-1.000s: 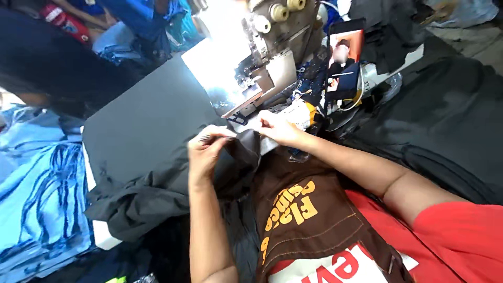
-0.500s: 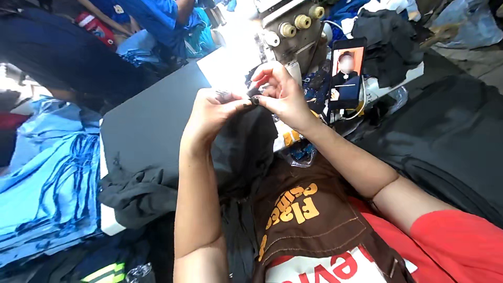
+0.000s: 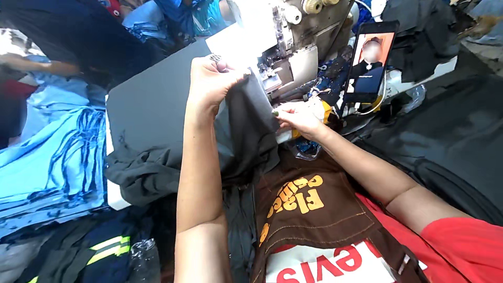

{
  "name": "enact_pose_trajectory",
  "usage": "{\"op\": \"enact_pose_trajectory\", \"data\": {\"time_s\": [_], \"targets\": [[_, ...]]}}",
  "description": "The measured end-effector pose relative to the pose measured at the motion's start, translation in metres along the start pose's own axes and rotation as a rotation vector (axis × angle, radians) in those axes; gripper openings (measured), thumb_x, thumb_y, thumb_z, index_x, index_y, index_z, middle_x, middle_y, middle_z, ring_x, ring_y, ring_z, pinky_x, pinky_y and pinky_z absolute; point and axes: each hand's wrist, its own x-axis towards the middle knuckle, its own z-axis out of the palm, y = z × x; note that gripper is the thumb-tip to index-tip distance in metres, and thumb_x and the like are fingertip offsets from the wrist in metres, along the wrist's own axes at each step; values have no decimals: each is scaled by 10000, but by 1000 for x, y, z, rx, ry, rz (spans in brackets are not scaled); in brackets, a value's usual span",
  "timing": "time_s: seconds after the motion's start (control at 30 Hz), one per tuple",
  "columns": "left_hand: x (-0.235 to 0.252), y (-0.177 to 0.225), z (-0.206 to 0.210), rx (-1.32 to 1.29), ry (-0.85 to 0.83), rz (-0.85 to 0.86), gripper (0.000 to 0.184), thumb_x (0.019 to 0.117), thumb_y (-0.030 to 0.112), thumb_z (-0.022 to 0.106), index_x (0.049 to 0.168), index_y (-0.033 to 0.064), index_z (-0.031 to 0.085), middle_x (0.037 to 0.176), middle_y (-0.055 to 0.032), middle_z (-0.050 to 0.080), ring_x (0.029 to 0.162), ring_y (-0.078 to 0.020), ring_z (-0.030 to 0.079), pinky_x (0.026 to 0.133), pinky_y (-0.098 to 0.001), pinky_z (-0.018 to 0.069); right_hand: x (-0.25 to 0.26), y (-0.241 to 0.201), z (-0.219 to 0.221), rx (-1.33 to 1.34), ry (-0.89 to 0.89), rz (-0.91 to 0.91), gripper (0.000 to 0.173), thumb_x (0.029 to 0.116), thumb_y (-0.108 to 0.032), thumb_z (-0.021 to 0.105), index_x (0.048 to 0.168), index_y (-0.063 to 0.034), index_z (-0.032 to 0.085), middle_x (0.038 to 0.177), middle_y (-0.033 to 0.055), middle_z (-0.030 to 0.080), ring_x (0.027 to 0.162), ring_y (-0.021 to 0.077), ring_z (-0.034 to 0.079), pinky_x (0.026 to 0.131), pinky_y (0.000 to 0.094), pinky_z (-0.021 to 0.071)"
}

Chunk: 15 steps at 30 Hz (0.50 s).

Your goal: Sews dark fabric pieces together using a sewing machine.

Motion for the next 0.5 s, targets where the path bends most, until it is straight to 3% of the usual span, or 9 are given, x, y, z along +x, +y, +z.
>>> {"op": "enact_pose_trajectory", "data": {"time_s": [0.13,0.5], "targets": [[6,-5,5,-23,24,41,234,779,12,818,748,163,642,737,152,660,693,69,613,674,-152,532,-7,9,-2,-15,-27,-56,52,914,42,671,949,36,708,857,48,730,733,98,713,722,284,630],[11,-1,26,-76,-8,72,162,768,41,856,815,116,720,774,104,719,735,42,671,709,-168,576,-41,13,-14,17,61,-129,72,878,69,724,914,26,678,798,87,722,645,142,709,629,301,639]]}}
